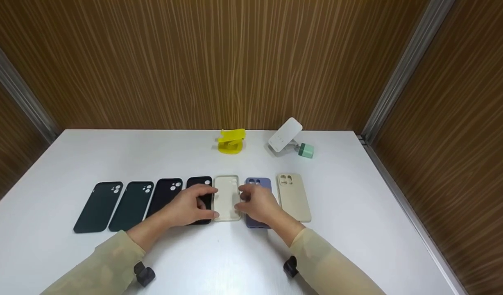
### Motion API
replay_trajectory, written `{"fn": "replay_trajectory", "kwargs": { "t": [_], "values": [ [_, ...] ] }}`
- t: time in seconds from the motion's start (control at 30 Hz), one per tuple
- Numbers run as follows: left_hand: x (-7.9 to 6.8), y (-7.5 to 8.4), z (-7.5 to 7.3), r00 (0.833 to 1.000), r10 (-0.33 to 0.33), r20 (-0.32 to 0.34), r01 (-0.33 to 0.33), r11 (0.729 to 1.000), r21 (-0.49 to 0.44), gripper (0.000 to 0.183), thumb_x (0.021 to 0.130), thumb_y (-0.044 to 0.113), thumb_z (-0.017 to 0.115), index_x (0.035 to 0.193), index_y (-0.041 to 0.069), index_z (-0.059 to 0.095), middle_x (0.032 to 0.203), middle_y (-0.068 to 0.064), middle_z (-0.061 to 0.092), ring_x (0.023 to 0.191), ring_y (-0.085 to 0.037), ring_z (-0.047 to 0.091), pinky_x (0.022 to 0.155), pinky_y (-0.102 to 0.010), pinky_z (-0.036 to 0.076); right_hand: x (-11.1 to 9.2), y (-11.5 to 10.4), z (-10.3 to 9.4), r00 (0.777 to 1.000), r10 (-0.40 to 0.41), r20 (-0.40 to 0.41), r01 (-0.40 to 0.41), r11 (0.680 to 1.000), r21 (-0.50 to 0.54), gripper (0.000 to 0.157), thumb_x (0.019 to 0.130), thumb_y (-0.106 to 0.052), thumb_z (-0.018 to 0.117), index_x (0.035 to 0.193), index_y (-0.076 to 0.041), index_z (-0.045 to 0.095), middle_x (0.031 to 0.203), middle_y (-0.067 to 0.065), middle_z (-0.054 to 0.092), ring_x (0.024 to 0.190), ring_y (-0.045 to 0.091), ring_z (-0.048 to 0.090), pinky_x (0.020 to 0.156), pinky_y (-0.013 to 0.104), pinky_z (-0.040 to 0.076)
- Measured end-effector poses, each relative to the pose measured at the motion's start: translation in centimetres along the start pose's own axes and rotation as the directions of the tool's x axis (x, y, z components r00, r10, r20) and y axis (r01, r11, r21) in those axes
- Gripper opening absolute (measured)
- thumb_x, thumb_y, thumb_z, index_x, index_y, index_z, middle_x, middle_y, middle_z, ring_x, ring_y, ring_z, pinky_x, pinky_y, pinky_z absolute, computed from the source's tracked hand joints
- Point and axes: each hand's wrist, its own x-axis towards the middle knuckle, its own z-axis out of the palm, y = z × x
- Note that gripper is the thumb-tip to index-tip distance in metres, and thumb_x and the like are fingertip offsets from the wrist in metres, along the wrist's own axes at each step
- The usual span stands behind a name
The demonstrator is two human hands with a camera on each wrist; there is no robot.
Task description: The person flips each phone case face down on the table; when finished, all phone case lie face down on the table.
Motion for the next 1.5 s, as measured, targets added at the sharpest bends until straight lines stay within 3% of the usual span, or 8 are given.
{"fn": "replay_trajectory", "kwargs": {
  "t": [0.1, 0.27, 0.4, 0.67, 1.03, 1.2, 1.37, 1.5],
  "values": [
    [-0.01, -0.09, 0.0, 1.0, 0.02, 0.007, -0.02, 1.0, 0.005, 0.071, 0.08, 0.02, 0.093, 0.139, -0.006, 0.063, 0.144, -0.021, 0.057, 0.095, -0.022, 0.067, 0.107, -0.043, 0.049, -0.05, -0.14, 0.1, 1.0, -0.006, 0.001, 0.006, 1.0, -0.005, 0.047, 0.091, -0.012, 0.084, 0.135, -0.001, 0.069, 0.111, 0.007, 0.076, 0.097, 0.022, 0.07, 0.09, 0.045, 0.059],
    [0.0, -0.2, 0.13, 0.997, 0.069, 0.021, -0.07, 0.996, 0.051, 0.073, 0.077, 0.018, 0.095, 0.137, -0.009, 0.063, 0.143, -0.022, 0.057, 0.125, -0.034, 0.059, 0.114, -0.046, 0.044, -0.01, -0.2, 0.23, 1.0, -0.001, 0.004, 0.001, 1.0, -0.013, 0.048, 0.09, -0.011, 0.085, 0.135, -0.001, 0.07, 0.113, 0.007, 0.075, 0.096, 0.021, 0.068, 0.089, 0.044, 0.058],
    [0.01, -0.16, 0.25, 0.996, 0.089, 0.027, -0.091, 0.992, 0.082, 0.073, 0.076, 0.017, 0.095, 0.136, -0.01, 0.064, 0.141, -0.021, 0.058, 0.129, -0.036, 0.058, 0.114, -0.046, 0.044, -0.1, -0.08, 0.27, 1.0, 0.003, 0.009, -0.003, 1.0, -0.006, 0.048, 0.09, -0.012, 0.086, 0.135, -0.002, 0.07, 0.115, 0.006, 0.075, 0.094, 0.02, 0.066, 0.089, 0.044, 0.058],
    [-0.07, 0.19, 0.4, 0.996, 0.03, 0.079, -0.038, 0.994, 0.104, 0.074, 0.083, 0.024, 0.092, 0.141, -0.01, 0.061, 0.149, -0.02, 0.054, 0.138, -0.038, 0.052, 0.118, -0.045, 0.04, -0.65, -0.05, -0.05, 0.999, 0.036, 0.018, -0.038, 0.99, 0.133, 0.047, 0.092, -0.013, 0.083, 0.136, -0.002, 0.07, 0.121, 0.009, 0.075, 0.106, 0.023, 0.068, 0.094, 0.044, 0.057],
    [0.14, 0.04, 0.05, 0.996, 0.029, 0.087, -0.036, 0.996, 0.085, 0.075, 0.082, 0.023, 0.093, 0.14, -0.012, 0.061, 0.148, -0.021, 0.054, 0.138, -0.039, 0.051, 0.118, -0.046, 0.039, -0.71, -0.35, 0.01, 0.995, 0.1, -0.013, -0.088, 0.923, 0.375, 0.048, 0.095, -0.006, 0.078, 0.14, 0.003, 0.064, 0.13, 0.018, 0.071, 0.117, 0.031, 0.068, 0.094, 0.037, 0.059],
    [0.19, 0.09, -0.21, 0.995, 0.01, 0.101, -0.017, 0.998, 0.068, 0.073, 0.083, 0.021, 0.092, 0.141, -0.011, 0.06, 0.149, -0.02, 0.054, 0.14, -0.038, 0.05, 0.119, -0.045, 0.039, -0.44, -0.43, 0.07, 0.989, 0.15, -0.018, -0.128, 0.894, 0.429, 0.051, 0.094, -0.006, 0.079, 0.142, 0.003, 0.063, 0.124, 0.016, 0.072, 0.11, 0.026, 0.069, 0.092, 0.036, 0.06],
    [0.11, 0.3, -0.38, 0.993, 0.02, 0.116, -0.028, 0.997, 0.069, 0.07, 0.084, 0.018, 0.09, 0.141, -0.011, 0.061, 0.151, -0.022, 0.054, 0.14, -0.039, 0.05, 0.12, -0.046, 0.037, -0.36, -0.68, 0.08, 0.976, 0.216, 0.026, -0.203, 0.856, 0.476, 0.05, 0.095, -0.009, 0.08, 0.142, -0.003, 0.065, 0.113, 0.011, 0.072, 0.096, 0.019, 0.068, 0.088, 0.035, 0.061],
    [-0.03, 0.53, -0.33, 0.994, 0.013, 0.111, -0.02, 0.998, 0.066, 0.072, 0.083, 0.017, 0.091, 0.143, -0.009, 0.06, 0.149, -0.024, 0.056, 0.14, -0.04, 0.051, 0.119, -0.047, 0.039, -0.57, -0.69, 0.06, 0.975, 0.221, 0.038, -0.211, 0.85, 0.482, 0.049, 0.096, -0.013, 0.079, 0.143, -0.005, 0.065, 0.111, 0.01, 0.072, 0.092, 0.019, 0.066, 0.084, 0.032, 0.06]
  ]
}}
